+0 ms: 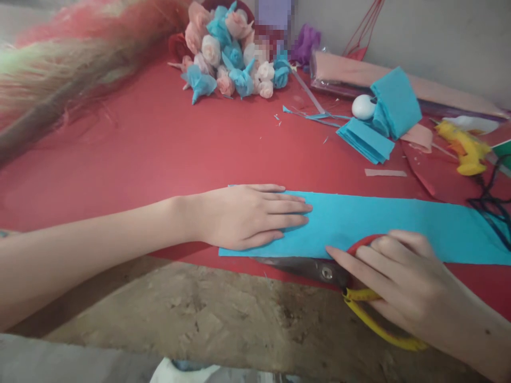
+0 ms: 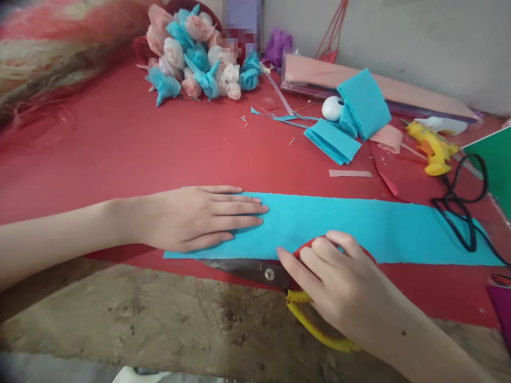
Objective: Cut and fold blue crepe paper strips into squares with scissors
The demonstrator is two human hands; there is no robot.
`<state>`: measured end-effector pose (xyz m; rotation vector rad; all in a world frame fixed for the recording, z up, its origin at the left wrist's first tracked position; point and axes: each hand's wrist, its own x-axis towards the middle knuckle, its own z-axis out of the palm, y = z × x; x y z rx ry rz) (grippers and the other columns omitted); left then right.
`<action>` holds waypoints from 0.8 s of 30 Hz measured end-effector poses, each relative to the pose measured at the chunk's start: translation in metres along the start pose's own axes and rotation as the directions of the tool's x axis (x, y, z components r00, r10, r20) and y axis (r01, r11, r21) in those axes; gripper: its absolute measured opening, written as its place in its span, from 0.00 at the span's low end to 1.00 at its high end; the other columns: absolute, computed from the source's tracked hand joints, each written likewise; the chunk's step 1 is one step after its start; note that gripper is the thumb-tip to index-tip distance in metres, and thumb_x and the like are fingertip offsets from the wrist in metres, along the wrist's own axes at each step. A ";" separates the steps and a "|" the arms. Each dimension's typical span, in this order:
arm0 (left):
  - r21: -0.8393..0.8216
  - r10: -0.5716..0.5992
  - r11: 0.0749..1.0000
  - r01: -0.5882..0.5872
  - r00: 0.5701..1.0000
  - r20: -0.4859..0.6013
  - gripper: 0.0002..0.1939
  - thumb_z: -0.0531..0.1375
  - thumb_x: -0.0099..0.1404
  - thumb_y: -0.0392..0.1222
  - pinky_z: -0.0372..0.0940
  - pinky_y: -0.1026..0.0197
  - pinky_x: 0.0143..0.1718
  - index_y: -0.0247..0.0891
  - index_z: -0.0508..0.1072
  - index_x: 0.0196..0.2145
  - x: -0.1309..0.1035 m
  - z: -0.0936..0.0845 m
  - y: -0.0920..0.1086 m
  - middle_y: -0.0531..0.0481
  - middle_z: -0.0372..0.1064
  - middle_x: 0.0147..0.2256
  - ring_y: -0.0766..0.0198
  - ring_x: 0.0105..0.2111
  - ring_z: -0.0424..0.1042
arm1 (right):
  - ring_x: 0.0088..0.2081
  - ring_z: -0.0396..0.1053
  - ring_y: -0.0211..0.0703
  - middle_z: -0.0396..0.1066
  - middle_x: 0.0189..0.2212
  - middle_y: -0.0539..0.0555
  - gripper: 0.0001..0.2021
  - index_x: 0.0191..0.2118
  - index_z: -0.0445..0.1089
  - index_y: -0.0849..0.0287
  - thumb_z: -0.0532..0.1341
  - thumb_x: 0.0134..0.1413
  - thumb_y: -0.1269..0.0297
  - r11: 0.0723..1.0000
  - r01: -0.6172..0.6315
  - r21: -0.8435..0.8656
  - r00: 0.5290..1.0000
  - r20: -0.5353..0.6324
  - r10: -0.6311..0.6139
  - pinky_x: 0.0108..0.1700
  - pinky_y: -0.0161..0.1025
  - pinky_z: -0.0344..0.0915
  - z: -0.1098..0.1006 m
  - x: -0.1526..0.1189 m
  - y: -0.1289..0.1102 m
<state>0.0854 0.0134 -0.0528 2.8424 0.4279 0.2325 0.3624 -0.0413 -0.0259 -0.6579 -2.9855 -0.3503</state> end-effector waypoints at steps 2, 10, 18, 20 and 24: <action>-0.003 0.008 1.000 -0.008 1.000 -0.008 0.24 0.42 0.72 0.42 0.44 0.54 0.64 0.30 0.59 0.60 0.000 0.001 0.000 0.41 0.50 0.63 0.58 0.63 0.50 | 0.31 0.56 0.44 0.62 0.23 0.51 0.15 0.47 0.65 0.65 0.49 0.56 0.77 1.000 0.006 -0.010 1.000 0.010 -0.006 0.40 0.45 0.53 -0.001 -0.003 0.000; -0.002 0.009 1.000 -0.009 1.000 -0.019 0.23 0.42 0.72 0.41 0.46 0.53 0.63 0.30 0.60 0.59 0.000 0.001 0.000 0.40 0.51 0.63 0.57 0.63 0.51 | 0.33 0.59 0.49 0.69 0.31 0.56 0.15 0.48 0.63 0.62 0.46 0.58 0.67 0.992 -0.110 -0.065 0.993 0.035 0.112 0.42 0.50 0.53 -0.005 -0.001 -0.010; -0.017 -0.001 1.000 0.001 1.000 0.002 0.24 0.41 0.71 0.41 0.45 0.53 0.64 0.30 0.60 0.60 0.000 0.000 0.001 0.41 0.49 0.63 0.58 0.64 0.49 | 0.35 0.59 0.49 0.70 0.32 0.55 0.17 0.47 0.62 0.62 0.51 0.50 0.70 0.993 -0.114 -0.037 0.992 0.049 0.116 0.43 0.48 0.55 -0.004 0.010 -0.015; -0.025 -0.007 1.000 0.007 1.000 0.001 0.23 0.42 0.71 0.42 0.45 0.53 0.64 0.31 0.59 0.60 0.000 0.000 0.000 0.41 0.49 0.63 0.59 0.64 0.49 | 0.35 0.60 0.49 0.70 0.32 0.55 0.19 0.48 0.62 0.62 0.52 0.48 0.71 0.995 -0.100 -0.017 0.994 0.053 0.100 0.43 0.48 0.55 -0.003 0.016 -0.015; -0.042 -0.014 0.999 0.014 1.000 -0.005 0.23 0.43 0.71 0.42 0.45 0.53 0.64 0.34 0.59 0.60 0.000 0.000 0.000 0.43 0.50 0.63 0.59 0.63 0.50 | 0.34 0.60 0.50 0.70 0.32 0.56 0.20 0.48 0.62 0.66 0.54 0.45 0.70 0.996 -0.084 0.031 0.995 0.065 0.082 0.40 0.48 0.55 -0.001 0.026 -0.014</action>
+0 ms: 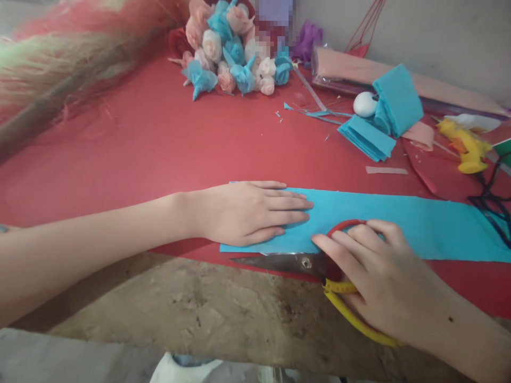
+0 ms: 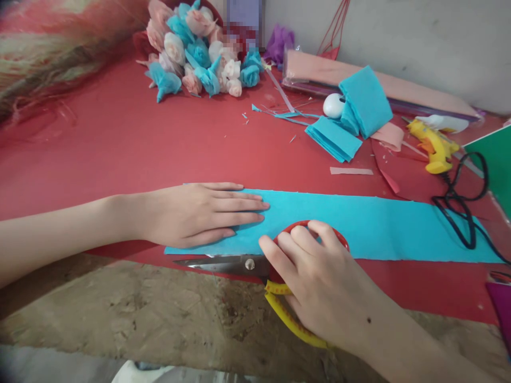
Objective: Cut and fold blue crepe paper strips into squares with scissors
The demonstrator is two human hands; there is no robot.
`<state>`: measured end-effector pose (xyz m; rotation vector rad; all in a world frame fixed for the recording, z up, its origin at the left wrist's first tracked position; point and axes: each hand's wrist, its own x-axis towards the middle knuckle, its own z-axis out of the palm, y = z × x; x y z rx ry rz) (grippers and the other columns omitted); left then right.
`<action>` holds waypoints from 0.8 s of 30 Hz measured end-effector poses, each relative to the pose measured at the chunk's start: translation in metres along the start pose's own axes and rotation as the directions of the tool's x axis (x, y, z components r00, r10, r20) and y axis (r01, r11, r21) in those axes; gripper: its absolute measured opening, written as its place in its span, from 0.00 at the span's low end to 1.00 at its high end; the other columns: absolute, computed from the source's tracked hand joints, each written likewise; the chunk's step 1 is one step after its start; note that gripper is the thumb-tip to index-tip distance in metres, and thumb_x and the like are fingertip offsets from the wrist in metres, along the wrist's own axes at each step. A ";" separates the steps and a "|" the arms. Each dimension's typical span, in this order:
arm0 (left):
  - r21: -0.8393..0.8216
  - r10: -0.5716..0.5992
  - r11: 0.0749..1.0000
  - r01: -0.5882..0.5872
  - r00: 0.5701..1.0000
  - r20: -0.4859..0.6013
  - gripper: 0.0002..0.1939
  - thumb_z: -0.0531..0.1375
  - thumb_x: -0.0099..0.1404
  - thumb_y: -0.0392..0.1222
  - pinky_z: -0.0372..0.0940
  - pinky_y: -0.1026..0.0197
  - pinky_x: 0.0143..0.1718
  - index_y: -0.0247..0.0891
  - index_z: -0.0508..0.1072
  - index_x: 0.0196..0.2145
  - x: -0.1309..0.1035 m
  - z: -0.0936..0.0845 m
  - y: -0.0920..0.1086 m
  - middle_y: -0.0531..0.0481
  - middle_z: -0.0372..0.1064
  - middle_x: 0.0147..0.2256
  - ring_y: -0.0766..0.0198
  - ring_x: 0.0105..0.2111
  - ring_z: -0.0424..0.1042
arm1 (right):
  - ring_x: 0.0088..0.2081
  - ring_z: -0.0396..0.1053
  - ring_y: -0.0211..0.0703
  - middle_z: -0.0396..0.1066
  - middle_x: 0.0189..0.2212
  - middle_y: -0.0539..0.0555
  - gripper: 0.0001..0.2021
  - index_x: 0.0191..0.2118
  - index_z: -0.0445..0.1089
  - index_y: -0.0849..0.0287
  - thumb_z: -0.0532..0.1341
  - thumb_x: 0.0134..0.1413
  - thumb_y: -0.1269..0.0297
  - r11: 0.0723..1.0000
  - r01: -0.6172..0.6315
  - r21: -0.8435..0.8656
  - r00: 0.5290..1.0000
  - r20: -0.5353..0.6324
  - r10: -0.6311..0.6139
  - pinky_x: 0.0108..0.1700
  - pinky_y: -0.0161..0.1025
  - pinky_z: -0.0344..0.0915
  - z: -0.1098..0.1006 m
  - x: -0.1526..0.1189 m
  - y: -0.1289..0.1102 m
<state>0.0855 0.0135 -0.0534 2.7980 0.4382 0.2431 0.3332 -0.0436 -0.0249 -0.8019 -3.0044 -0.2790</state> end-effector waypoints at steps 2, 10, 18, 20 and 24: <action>0.001 0.001 1.000 -0.001 1.000 0.007 0.23 0.43 0.71 0.42 0.44 0.53 0.64 0.34 0.59 0.60 0.000 0.000 0.000 0.42 0.49 0.63 0.60 0.64 0.49 | 0.33 0.60 0.50 0.70 0.31 0.56 0.18 0.46 0.63 0.66 0.54 0.45 0.70 0.999 -0.002 0.047 1.000 0.006 0.002 0.40 0.47 0.55 0.001 0.003 0.001; 0.020 0.007 1.000 -0.007 1.000 0.003 0.23 0.42 0.71 0.41 0.44 0.53 0.64 0.32 0.59 0.60 0.000 -0.001 0.000 0.42 0.49 0.63 0.59 0.64 0.49 | 0.30 0.60 0.45 0.68 0.24 0.54 0.10 0.40 0.65 0.66 0.50 0.54 0.78 0.992 0.111 0.063 0.991 -0.087 -0.106 0.38 0.44 0.55 0.000 0.001 0.004; 0.026 0.002 1.000 -0.002 1.000 0.015 0.23 0.42 0.71 0.42 0.45 0.53 0.64 0.32 0.58 0.60 0.001 0.000 0.001 0.42 0.48 0.64 0.59 0.64 0.49 | 0.33 0.61 0.49 0.71 0.30 0.57 0.16 0.46 0.63 0.66 0.51 0.49 0.75 0.999 0.034 -0.035 0.999 -0.028 -0.035 0.40 0.46 0.55 0.000 -0.004 -0.003; 0.026 0.008 1.000 -0.008 1.000 0.015 0.24 0.41 0.72 0.41 0.45 0.53 0.64 0.31 0.59 0.60 0.001 -0.001 0.001 0.41 0.49 0.64 0.59 0.64 0.49 | 0.34 0.60 0.50 0.71 0.31 0.58 0.18 0.46 0.63 0.67 0.52 0.47 0.73 0.999 0.019 -0.039 1.000 -0.013 -0.019 0.40 0.47 0.55 0.000 -0.003 -0.006; 0.022 0.008 1.000 -0.008 1.000 0.007 0.23 0.42 0.71 0.41 0.45 0.54 0.64 0.32 0.59 0.60 0.001 0.000 0.000 0.42 0.49 0.63 0.60 0.64 0.49 | 0.32 0.59 0.49 0.71 0.30 0.58 0.18 0.46 0.64 0.67 0.54 0.46 0.72 0.999 0.033 -0.036 0.999 0.006 -0.033 0.39 0.47 0.54 -0.001 0.007 -0.009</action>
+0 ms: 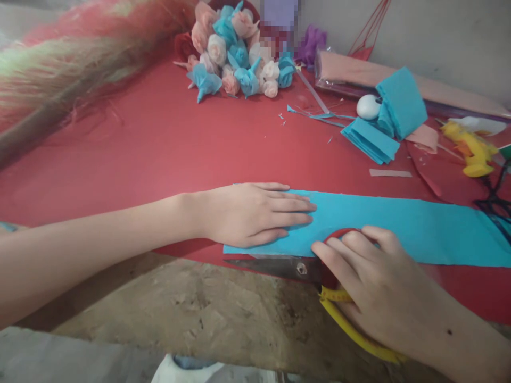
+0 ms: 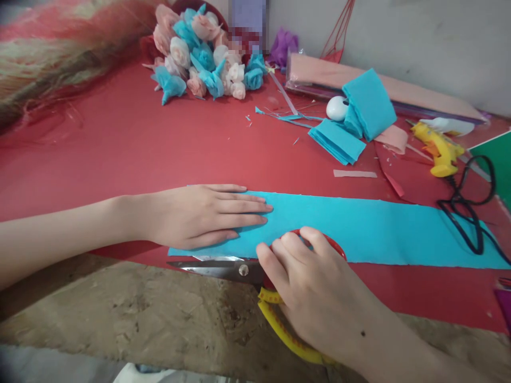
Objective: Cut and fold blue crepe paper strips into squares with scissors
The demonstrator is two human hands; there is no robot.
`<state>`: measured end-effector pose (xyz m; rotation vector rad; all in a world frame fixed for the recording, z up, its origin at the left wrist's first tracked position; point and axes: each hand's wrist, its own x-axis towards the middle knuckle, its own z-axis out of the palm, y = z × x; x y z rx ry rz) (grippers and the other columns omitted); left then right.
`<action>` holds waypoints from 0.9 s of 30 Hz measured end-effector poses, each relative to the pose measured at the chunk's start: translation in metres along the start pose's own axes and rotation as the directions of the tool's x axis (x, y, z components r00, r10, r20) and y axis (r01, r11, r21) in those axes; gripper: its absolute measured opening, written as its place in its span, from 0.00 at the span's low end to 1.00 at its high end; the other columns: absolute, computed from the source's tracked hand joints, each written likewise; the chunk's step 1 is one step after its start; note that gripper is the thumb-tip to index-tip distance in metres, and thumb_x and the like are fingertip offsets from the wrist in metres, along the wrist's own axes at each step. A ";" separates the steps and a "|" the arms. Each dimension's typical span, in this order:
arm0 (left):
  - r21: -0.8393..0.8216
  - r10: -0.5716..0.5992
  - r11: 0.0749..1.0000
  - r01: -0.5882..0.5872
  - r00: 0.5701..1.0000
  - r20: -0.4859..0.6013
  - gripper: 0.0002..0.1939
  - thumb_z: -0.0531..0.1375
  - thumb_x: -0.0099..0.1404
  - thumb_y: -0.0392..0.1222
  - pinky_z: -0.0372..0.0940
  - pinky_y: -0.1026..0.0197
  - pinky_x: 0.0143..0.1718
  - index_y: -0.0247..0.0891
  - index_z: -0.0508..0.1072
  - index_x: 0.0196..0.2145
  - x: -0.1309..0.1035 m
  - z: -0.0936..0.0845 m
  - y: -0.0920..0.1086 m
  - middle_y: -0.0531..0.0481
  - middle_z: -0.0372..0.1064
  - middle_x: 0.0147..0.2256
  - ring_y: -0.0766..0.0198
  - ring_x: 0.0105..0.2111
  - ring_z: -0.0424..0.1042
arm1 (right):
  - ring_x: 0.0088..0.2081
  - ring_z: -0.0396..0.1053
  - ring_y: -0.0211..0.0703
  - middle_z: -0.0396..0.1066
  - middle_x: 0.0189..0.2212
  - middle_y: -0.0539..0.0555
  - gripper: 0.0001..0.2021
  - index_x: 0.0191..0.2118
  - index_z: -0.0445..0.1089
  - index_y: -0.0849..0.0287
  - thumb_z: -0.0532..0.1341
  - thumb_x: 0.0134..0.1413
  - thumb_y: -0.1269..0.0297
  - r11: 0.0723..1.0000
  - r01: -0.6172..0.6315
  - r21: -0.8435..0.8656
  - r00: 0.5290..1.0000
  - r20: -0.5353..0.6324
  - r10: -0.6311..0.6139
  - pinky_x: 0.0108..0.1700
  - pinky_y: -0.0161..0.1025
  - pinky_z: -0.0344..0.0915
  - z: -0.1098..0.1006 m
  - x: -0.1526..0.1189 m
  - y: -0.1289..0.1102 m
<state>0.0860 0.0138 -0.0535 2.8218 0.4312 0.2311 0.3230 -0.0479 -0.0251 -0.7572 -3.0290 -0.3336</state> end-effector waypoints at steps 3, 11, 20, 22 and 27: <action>-0.011 -0.004 1.000 0.004 1.000 -0.015 0.23 0.43 0.71 0.42 0.45 0.54 0.64 0.34 0.59 0.60 -0.001 0.002 -0.001 0.43 0.50 0.63 0.60 0.64 0.49 | 0.31 0.59 0.49 0.70 0.28 0.56 0.16 0.44 0.65 0.66 0.54 0.47 0.73 1.000 0.025 0.017 0.999 0.019 -0.026 0.37 0.46 0.54 0.001 0.009 0.000; -0.017 0.003 1.000 -0.004 1.000 -0.014 0.23 0.43 0.71 0.41 0.45 0.54 0.64 0.31 0.60 0.59 0.000 0.000 0.001 0.41 0.50 0.63 0.59 0.63 0.50 | 0.27 0.59 0.43 0.67 0.21 0.52 0.12 0.37 0.69 0.64 0.50 0.54 0.78 0.993 0.104 -0.057 0.984 -0.137 -0.111 0.35 0.43 0.54 -0.003 0.010 -0.002; 0.000 -0.002 1.000 0.002 1.000 -0.001 0.23 0.43 0.71 0.41 0.44 0.55 0.64 0.31 0.60 0.60 0.000 -0.001 0.001 0.41 0.49 0.63 0.60 0.64 0.49 | 0.28 0.60 0.45 0.71 0.26 0.54 0.15 0.42 0.67 0.66 0.50 0.50 0.78 0.998 0.054 -0.032 0.996 -0.072 -0.057 0.38 0.44 0.55 -0.001 0.007 -0.006; 0.006 0.008 1.000 -0.008 1.000 -0.008 0.23 0.43 0.71 0.41 0.44 0.54 0.64 0.30 0.60 0.60 0.000 -0.001 0.001 0.41 0.49 0.63 0.59 0.64 0.49 | 0.30 0.60 0.46 0.71 0.27 0.55 0.15 0.44 0.66 0.66 0.52 0.49 0.75 0.999 0.032 -0.022 0.999 -0.043 -0.033 0.39 0.45 0.55 0.000 0.008 -0.007; 0.012 0.015 1.000 -0.015 1.000 -0.018 0.24 0.42 0.71 0.41 0.44 0.54 0.64 0.28 0.59 0.60 -0.001 0.000 0.001 0.40 0.50 0.63 0.58 0.63 0.50 | 0.31 0.59 0.48 0.69 0.28 0.56 0.18 0.46 0.65 0.66 0.54 0.47 0.71 1.000 0.020 -0.019 1.000 -0.005 -0.020 0.37 0.46 0.54 0.000 0.012 -0.008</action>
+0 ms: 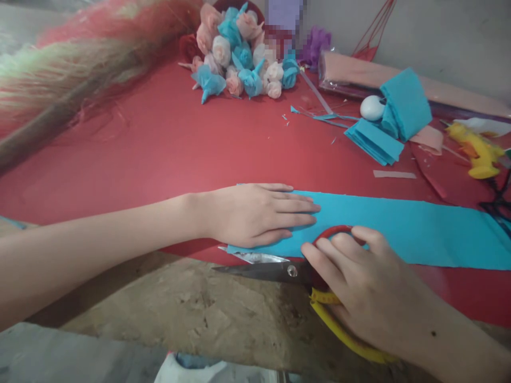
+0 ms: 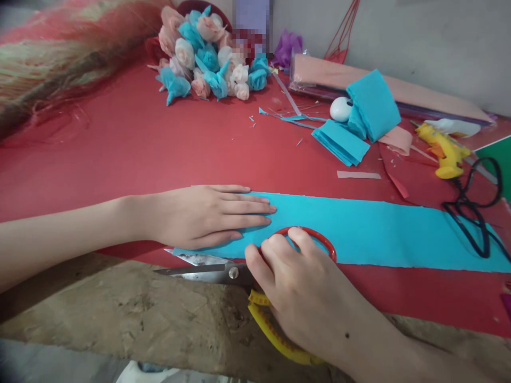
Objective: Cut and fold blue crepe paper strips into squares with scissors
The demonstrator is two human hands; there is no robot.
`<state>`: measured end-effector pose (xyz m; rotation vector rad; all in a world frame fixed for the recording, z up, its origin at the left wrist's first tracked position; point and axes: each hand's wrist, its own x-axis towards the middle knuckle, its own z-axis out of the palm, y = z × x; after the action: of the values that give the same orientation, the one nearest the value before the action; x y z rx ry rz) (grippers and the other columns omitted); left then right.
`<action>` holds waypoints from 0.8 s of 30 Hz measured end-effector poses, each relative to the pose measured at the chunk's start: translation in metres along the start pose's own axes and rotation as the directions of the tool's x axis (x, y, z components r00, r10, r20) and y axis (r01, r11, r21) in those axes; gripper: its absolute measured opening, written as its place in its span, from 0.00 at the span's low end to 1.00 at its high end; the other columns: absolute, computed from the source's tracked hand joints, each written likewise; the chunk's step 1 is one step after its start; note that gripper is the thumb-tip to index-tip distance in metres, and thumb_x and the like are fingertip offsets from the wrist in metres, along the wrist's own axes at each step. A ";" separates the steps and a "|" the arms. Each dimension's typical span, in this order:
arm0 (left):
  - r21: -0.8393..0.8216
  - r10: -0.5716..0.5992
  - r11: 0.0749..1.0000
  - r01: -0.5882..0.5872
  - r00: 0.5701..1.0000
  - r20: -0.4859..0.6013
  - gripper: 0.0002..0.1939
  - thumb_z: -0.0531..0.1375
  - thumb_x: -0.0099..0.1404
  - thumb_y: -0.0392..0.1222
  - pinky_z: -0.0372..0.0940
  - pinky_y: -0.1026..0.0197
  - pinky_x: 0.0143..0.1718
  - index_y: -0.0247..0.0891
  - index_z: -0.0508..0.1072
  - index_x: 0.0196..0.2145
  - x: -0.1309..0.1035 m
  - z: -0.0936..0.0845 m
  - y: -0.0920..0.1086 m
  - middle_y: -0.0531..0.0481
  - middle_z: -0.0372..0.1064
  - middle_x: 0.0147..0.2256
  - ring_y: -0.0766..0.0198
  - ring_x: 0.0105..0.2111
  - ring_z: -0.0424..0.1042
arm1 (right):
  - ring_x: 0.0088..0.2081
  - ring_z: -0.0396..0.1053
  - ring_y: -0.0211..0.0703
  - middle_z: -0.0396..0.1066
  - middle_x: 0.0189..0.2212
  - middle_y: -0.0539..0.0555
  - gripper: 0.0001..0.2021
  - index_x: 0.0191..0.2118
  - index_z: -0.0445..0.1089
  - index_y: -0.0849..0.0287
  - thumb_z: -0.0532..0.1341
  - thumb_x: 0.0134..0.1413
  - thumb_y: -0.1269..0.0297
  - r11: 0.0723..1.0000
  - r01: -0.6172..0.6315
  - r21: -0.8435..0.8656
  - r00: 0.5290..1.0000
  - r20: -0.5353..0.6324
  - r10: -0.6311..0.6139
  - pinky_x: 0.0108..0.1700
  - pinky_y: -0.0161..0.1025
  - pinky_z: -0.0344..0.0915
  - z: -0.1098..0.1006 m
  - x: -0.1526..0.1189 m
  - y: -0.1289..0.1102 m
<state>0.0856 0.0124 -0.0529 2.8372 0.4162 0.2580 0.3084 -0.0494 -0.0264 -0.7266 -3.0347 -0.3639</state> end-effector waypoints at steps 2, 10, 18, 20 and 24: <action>0.003 0.000 1.000 0.000 1.000 -0.002 0.23 0.43 0.71 0.41 0.44 0.55 0.64 0.29 0.59 0.60 0.000 0.001 0.000 0.41 0.49 0.63 0.59 0.64 0.49 | 0.30 0.59 0.47 0.68 0.27 0.55 0.17 0.45 0.66 0.67 0.53 0.47 0.73 1.000 0.011 -0.001 1.000 -0.002 -0.011 0.36 0.45 0.54 0.000 0.003 -0.001; -0.007 -0.014 1.000 0.014 1.000 0.018 0.24 0.42 0.71 0.42 0.43 0.55 0.64 0.30 0.59 0.60 -0.001 0.000 -0.001 0.41 0.48 0.64 0.61 0.64 0.47 | 0.25 0.57 0.43 0.64 0.18 0.51 0.13 0.36 0.69 0.64 0.49 0.54 0.80 0.997 0.065 -0.040 0.983 -0.168 -0.071 0.34 0.43 0.53 -0.005 0.008 -0.001; -0.015 -0.032 0.999 0.032 0.999 0.035 0.23 0.43 0.71 0.41 0.42 0.56 0.64 0.32 0.59 0.60 0.000 0.000 0.000 0.43 0.49 0.64 0.61 0.64 0.48 | 0.23 0.58 0.42 0.65 0.17 0.51 0.12 0.36 0.68 0.64 0.49 0.55 0.79 0.995 0.097 0.023 0.973 -0.211 -0.090 0.32 0.43 0.53 -0.004 -0.005 0.000; -0.017 -0.026 1.000 0.027 0.999 0.029 0.23 0.43 0.71 0.41 0.42 0.56 0.64 0.32 0.59 0.60 0.000 0.000 0.000 0.43 0.49 0.64 0.61 0.64 0.48 | 0.24 0.59 0.43 0.67 0.19 0.51 0.10 0.37 0.66 0.63 0.50 0.55 0.78 0.996 0.062 0.061 0.970 -0.239 -0.045 0.32 0.43 0.54 -0.004 -0.011 0.004; -0.031 -0.014 0.999 0.014 1.000 0.002 0.23 0.43 0.71 0.41 0.44 0.55 0.64 0.32 0.59 0.60 -0.001 0.001 -0.002 0.42 0.51 0.63 0.59 0.63 0.51 | 0.21 0.59 0.42 0.64 0.17 0.49 0.05 0.36 0.66 0.59 0.54 0.54 0.70 0.963 -0.255 0.089 0.919 -0.288 0.269 0.26 0.40 0.53 -0.009 -0.024 0.026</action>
<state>0.0839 0.0134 -0.0541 2.8031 0.4284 0.2575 0.3406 -0.0401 -0.0127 -0.9631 -2.6130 -0.3539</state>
